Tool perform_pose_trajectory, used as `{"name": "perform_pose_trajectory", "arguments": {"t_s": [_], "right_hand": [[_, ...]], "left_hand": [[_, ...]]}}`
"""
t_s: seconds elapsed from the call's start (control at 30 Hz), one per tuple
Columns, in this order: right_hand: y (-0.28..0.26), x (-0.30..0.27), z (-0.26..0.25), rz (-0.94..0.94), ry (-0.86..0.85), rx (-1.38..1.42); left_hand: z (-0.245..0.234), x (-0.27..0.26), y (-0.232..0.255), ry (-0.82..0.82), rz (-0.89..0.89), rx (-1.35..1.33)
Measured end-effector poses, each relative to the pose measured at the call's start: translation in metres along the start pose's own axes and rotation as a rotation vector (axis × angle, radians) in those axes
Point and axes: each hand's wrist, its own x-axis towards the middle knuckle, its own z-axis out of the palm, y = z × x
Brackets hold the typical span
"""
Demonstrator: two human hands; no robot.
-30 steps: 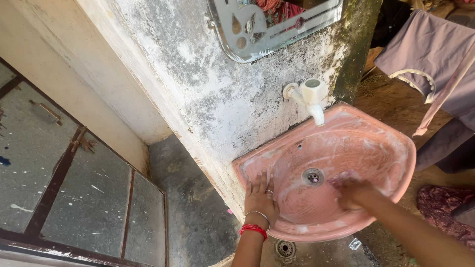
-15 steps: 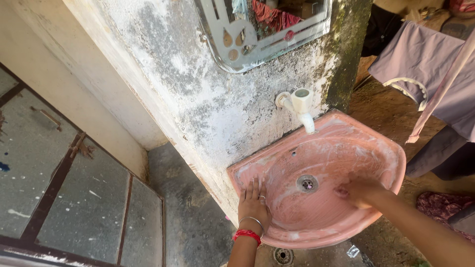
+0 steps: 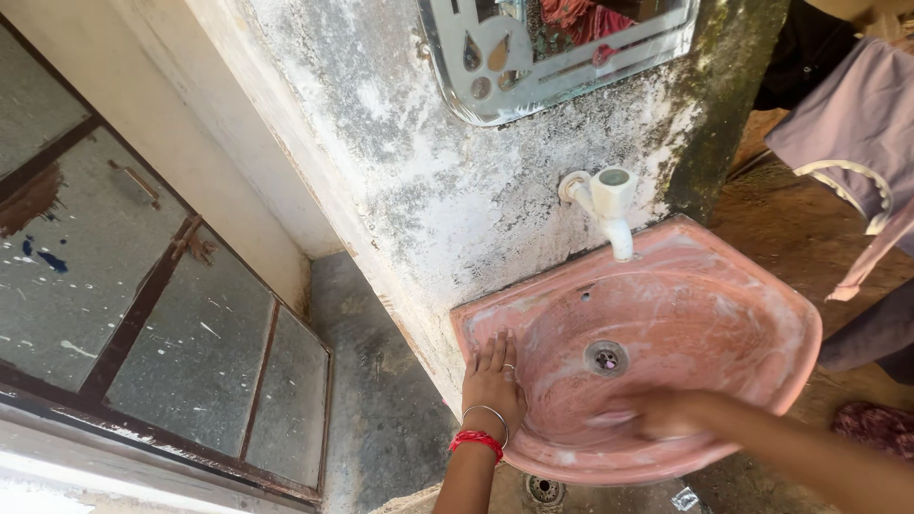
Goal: The person scrubs a pink bathroom sink with a small cloth, working in circular motions across the basin and around the drain. The person repeatedly wets the cloth and continues scrubbing the sink surface throughout the clip.
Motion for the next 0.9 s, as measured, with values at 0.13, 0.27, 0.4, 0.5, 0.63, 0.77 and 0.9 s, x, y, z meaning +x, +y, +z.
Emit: {"name": "perform_pose_trajectory", "arguments": {"t_s": [0.13, 0.27, 0.4, 0.5, 0.63, 0.77, 0.9], "right_hand": [[0.001, -0.021, -0.041, 0.241, 0.168, -0.682], [0.021, 0.002, -0.050, 0.371, 0.291, -0.897], [0.047, 0.044, -0.032, -0.090, 0.173, -0.729], [0.044, 0.068, -0.027, -0.429, 0.249, -0.464], [0.004, 0.064, -0.039, -0.418, 1.013, -0.220], [-0.054, 0.069, -0.019, -0.649, 1.235, -0.370], [-0.084, 0.103, 0.016, -0.553, 0.922, -0.702]], "left_hand": [[0.003, 0.004, -0.001, 0.006, -0.018, -0.029], [0.005, 0.007, -0.003, 0.023, -0.008, 0.008], [0.004, 0.011, -0.004, 0.016, -0.014, -0.004], [0.004, 0.012, -0.003, 0.008, -0.010, 0.004], [0.004, 0.013, -0.003, 0.014, -0.022, -0.049], [-0.001, 0.012, -0.005, 0.049, -0.075, -0.195], [-0.004, 0.006, -0.004, 0.199, -0.182, -0.473]]}}
